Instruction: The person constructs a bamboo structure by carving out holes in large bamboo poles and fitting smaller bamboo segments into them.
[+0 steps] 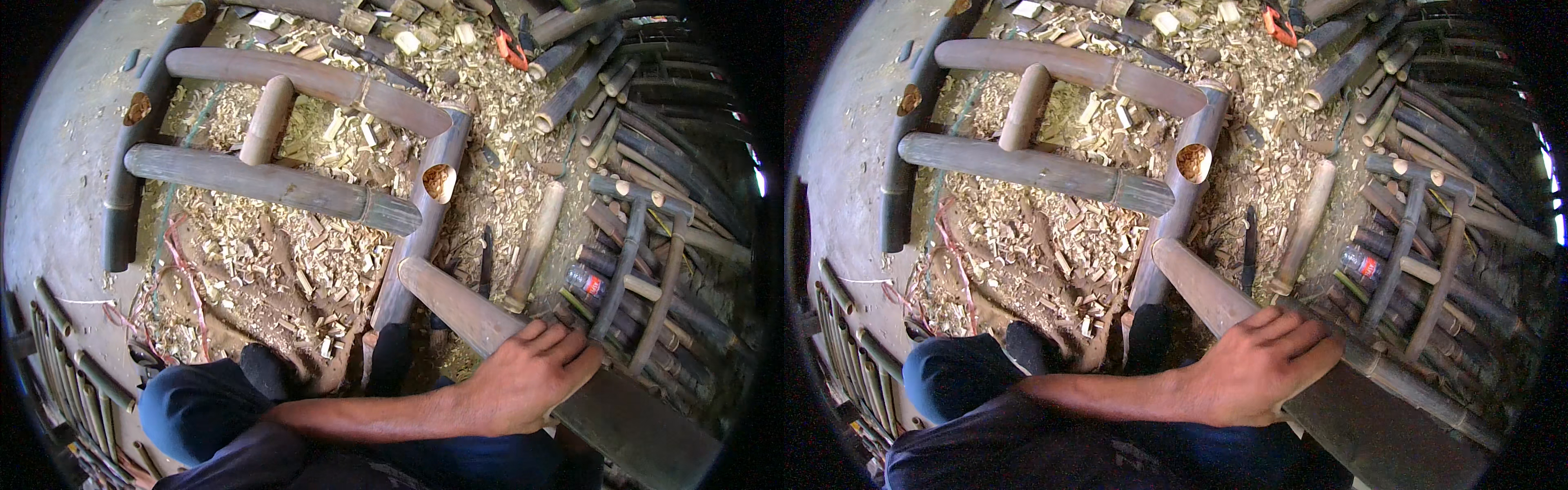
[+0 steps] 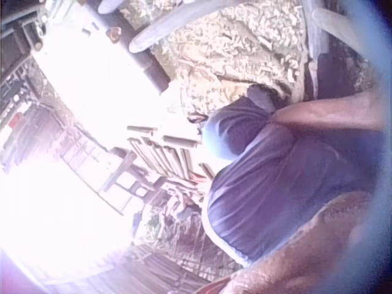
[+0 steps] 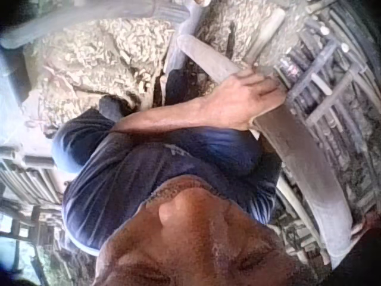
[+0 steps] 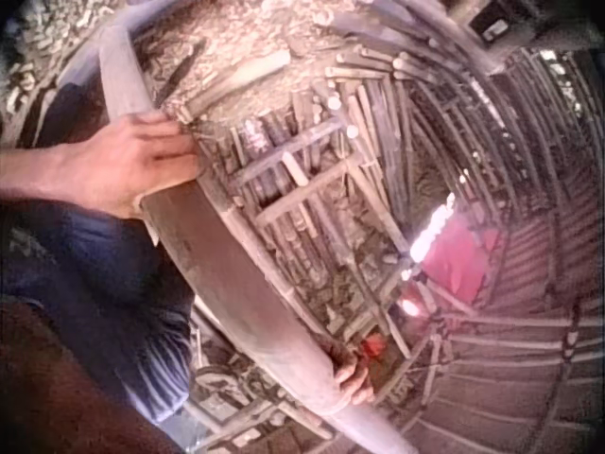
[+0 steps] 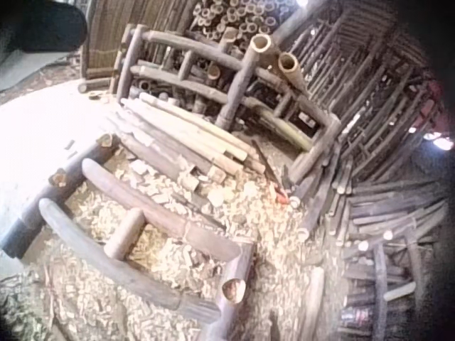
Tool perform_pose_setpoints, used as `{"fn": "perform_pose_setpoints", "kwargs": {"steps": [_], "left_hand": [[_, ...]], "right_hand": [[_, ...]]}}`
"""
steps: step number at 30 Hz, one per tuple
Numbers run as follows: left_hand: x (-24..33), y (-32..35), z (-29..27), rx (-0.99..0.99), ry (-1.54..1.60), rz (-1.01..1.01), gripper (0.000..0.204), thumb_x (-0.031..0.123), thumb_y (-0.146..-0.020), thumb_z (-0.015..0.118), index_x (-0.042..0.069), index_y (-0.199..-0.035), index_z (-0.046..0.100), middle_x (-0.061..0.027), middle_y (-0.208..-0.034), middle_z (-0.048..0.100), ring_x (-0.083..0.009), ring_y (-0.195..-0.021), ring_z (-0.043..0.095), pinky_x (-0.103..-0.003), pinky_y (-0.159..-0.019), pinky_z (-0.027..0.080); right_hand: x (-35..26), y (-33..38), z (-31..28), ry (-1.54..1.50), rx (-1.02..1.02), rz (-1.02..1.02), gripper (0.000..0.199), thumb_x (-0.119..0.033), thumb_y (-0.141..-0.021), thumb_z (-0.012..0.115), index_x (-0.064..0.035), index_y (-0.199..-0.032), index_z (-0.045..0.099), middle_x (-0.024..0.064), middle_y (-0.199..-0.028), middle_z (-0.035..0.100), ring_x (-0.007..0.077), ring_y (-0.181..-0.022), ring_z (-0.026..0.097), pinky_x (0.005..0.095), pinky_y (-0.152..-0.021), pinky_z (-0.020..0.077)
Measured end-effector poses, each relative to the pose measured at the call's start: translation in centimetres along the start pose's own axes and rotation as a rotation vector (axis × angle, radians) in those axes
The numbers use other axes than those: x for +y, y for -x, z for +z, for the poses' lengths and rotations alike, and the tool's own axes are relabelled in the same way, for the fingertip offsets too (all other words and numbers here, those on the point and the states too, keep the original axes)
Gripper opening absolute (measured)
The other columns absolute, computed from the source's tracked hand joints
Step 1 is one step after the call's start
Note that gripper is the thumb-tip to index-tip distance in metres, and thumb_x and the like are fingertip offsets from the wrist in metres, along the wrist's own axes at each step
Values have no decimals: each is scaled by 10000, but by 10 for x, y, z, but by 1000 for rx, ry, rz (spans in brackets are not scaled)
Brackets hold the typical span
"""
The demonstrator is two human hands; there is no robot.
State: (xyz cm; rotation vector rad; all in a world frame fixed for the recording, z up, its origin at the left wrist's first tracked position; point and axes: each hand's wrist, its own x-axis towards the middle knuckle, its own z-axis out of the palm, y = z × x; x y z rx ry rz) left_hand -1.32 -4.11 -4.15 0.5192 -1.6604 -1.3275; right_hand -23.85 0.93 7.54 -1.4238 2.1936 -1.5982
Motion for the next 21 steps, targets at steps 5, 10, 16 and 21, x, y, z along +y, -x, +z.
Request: {"fn": "perform_pose_setpoints", "kwargs": {"steps": [5,10,16,21], "left_hand": [[-12,1,0,-15,27,1,771,180,-582,783,7,-1298,554,-132,-1151,601,-298,-1080,584,-406,-953,462],[-20,2,-1,4,-7,19,694,144,-584,781,3,-1228,565,-141,-1093,598,-306,-1046,596,-420,-919,480],[-23,-9,-3,-140,-24,34,545,125,-565,821,15,-1028,556,-176,-930,625,-358,-881,666,-462,-810,572],[-5,-13,-28,-219,50,-23,524,110,-569,863,28,-1024,615,-136,-913,718,-278,-956,715,-413,-832,582]], "right_hand": [[0,2,-3,56,24,31,832,-546,-907,405,128,-1392,453,315,-1292,596,414,-1129,644,517,-1000,515],[-7,2,-4,46,23,3,832,-547,-912,387,127,-1397,451,315,-1294,597,416,-1137,642,520,-1012,507],[-47,-10,-8,-57,15,-140,833,-547,-918,366,126,-1402,448,316,-1297,598,419,-1146,639,525,-1027,497],[-111,-27,-10,-217,-12,-327,834,-547,-922,349,125,-1407,446,316,-1300,599,421,-1154,637,528,-1039,489]]}}
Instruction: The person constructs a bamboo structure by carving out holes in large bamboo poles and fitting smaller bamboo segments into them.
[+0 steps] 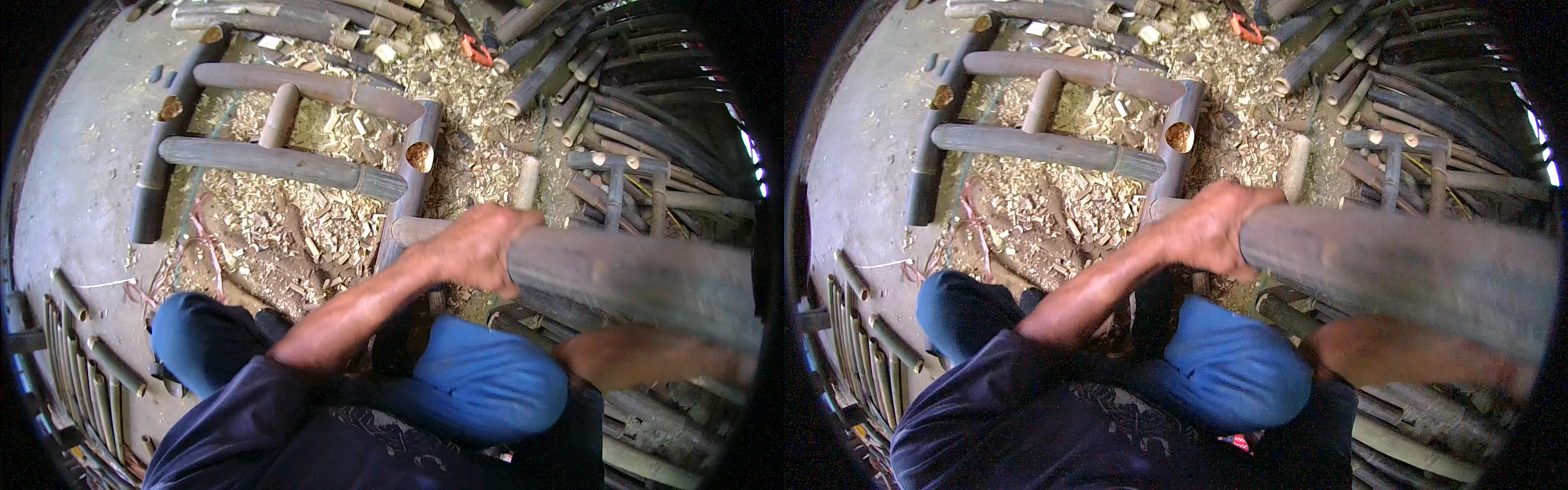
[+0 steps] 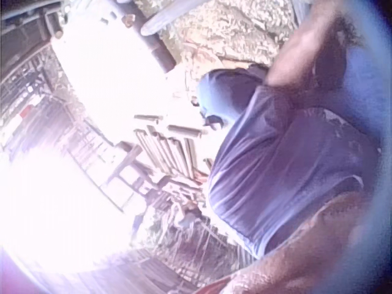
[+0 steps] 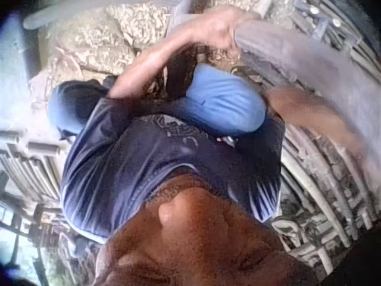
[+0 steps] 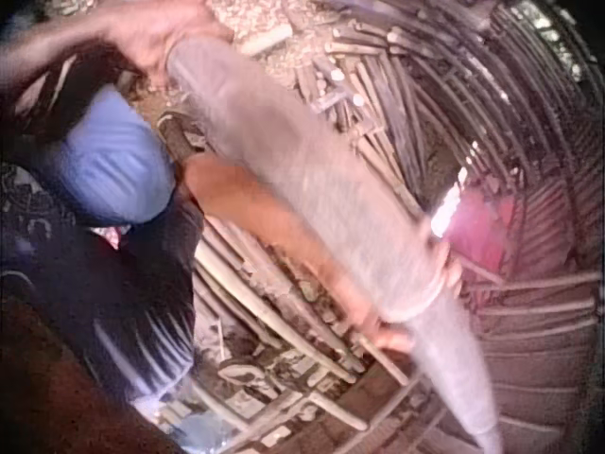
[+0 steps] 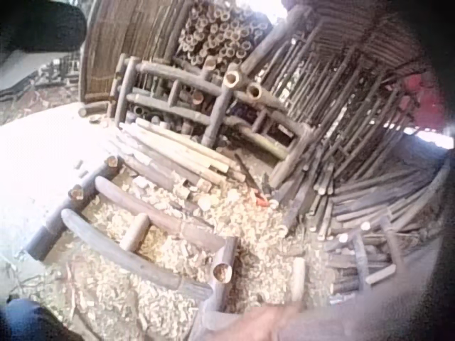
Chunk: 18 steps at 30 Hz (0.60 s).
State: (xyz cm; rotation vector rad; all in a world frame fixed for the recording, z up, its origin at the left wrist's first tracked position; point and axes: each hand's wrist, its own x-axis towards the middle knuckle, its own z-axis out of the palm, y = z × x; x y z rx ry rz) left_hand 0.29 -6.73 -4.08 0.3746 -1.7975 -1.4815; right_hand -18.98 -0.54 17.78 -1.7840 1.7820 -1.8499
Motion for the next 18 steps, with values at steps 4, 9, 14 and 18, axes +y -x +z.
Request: {"fn": "perform_pose_setpoints", "kwargs": {"steps": [4,9,14,18], "left_hand": [[3,-1,3,-82,100,-13,699,123,-576,910,24,-1197,605,-136,-1056,716,-236,-1048,674,-378,-924,536],[56,-13,1,60,-105,86,835,129,-580,929,19,-1318,554,-146,-1201,673,-218,-1139,613,-373,-1010,475],[63,-10,15,100,-54,33,728,159,-559,898,5,-1211,614,-132,-1005,726,-211,-965,692,-359,-870,540],[72,13,36,269,-154,81,657,142,-568,892,-4,-1138,598,-210,-992,709,-321,-947,715,-407,-852,542]], "right_hand": [[-41,-28,12,-164,-17,-143,835,-548,-926,335,124,-1411,444,316,-1302,600,423,-1160,636,531,-1049,483],[-101,-31,47,-428,-9,-134,743,-486,-949,366,107,-1382,478,309,-1294,606,419,-1145,645,514,-1048,491],[-86,-24,31,-396,-19,-377,662,-169,-788,809,78,-1331,521,218,-983,733,280,-839,740,401,-780,613],[-101,4,18,-347,-65,-319,633,-217,-826,717,74,-1349,510,220,-1034,710,267,-881,715,430,-833,593]]}}
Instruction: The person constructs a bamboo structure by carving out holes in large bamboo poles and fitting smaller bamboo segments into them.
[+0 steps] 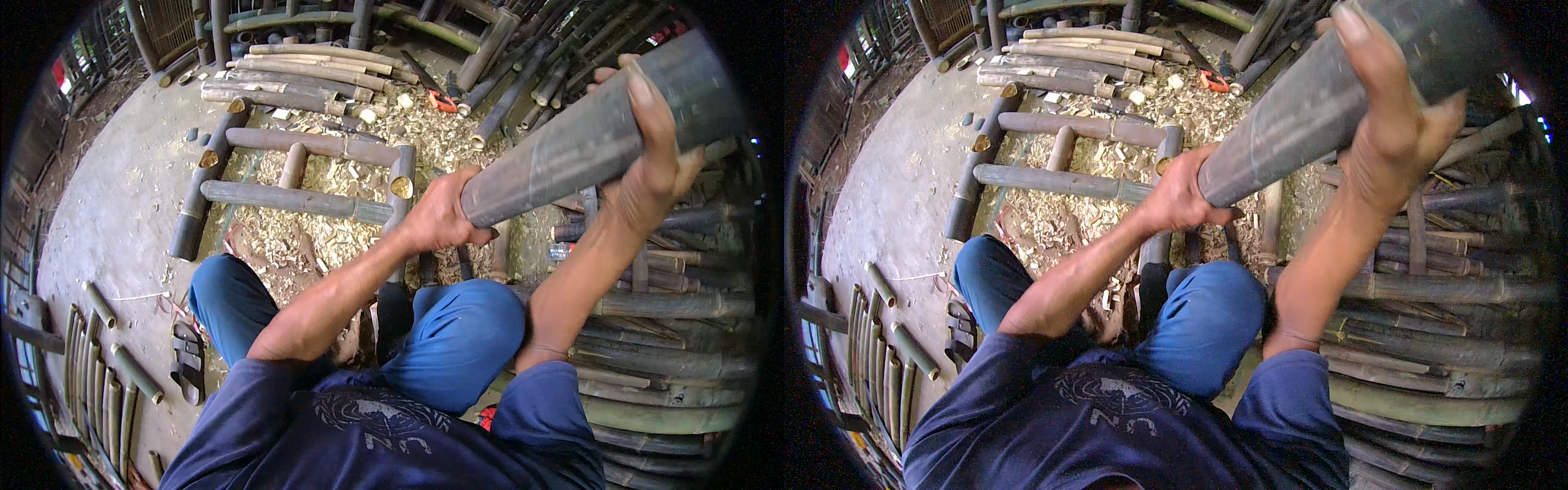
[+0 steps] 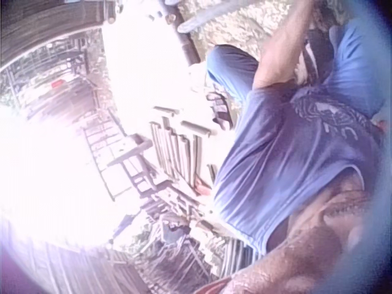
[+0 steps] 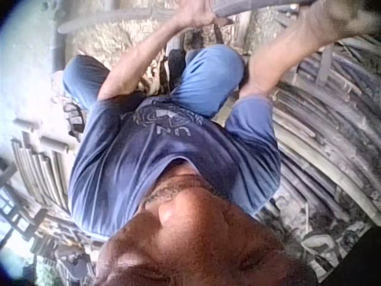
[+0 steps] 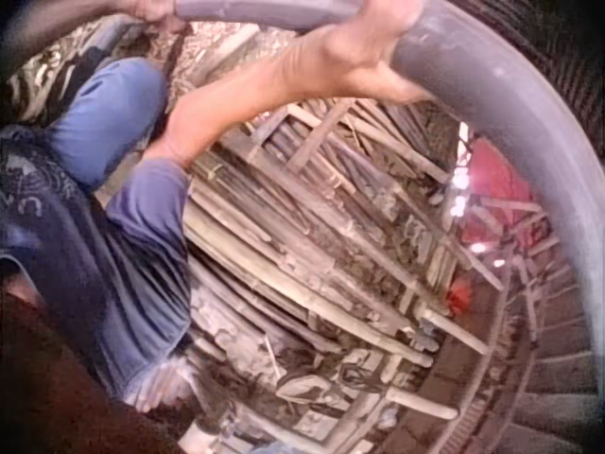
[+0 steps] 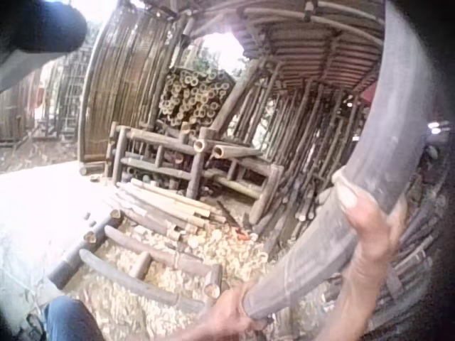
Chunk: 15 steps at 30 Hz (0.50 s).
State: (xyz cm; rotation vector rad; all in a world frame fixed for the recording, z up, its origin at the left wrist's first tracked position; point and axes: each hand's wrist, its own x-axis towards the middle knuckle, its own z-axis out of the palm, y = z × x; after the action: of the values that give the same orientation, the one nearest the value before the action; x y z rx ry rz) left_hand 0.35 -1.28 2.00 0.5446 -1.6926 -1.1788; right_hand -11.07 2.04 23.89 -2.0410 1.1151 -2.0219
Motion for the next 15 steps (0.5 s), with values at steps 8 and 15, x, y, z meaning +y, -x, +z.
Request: {"fn": "perform_pose_setpoints", "kwargs": {"steps": [8,15], "left_hand": [[13,7,22,21,-107,-147,883,122,-573,937,-24,-1347,539,-200,-1212,694,-294,-1139,667,-397,-998,533],[79,-27,24,24,-256,223,962,238,-586,947,25,-1407,493,-211,-1363,576,-327,-1308,530,-463,-1088,457]], "right_hand": [[-4,-6,-56,-350,-205,102,558,-279,-853,686,84,-1261,572,197,-1072,674,300,-907,691,438,-873,567],[-69,-38,-44,-73,172,-201,546,-406,-764,801,49,-1034,664,109,-822,670,185,-780,661,328,-681,571]]}}
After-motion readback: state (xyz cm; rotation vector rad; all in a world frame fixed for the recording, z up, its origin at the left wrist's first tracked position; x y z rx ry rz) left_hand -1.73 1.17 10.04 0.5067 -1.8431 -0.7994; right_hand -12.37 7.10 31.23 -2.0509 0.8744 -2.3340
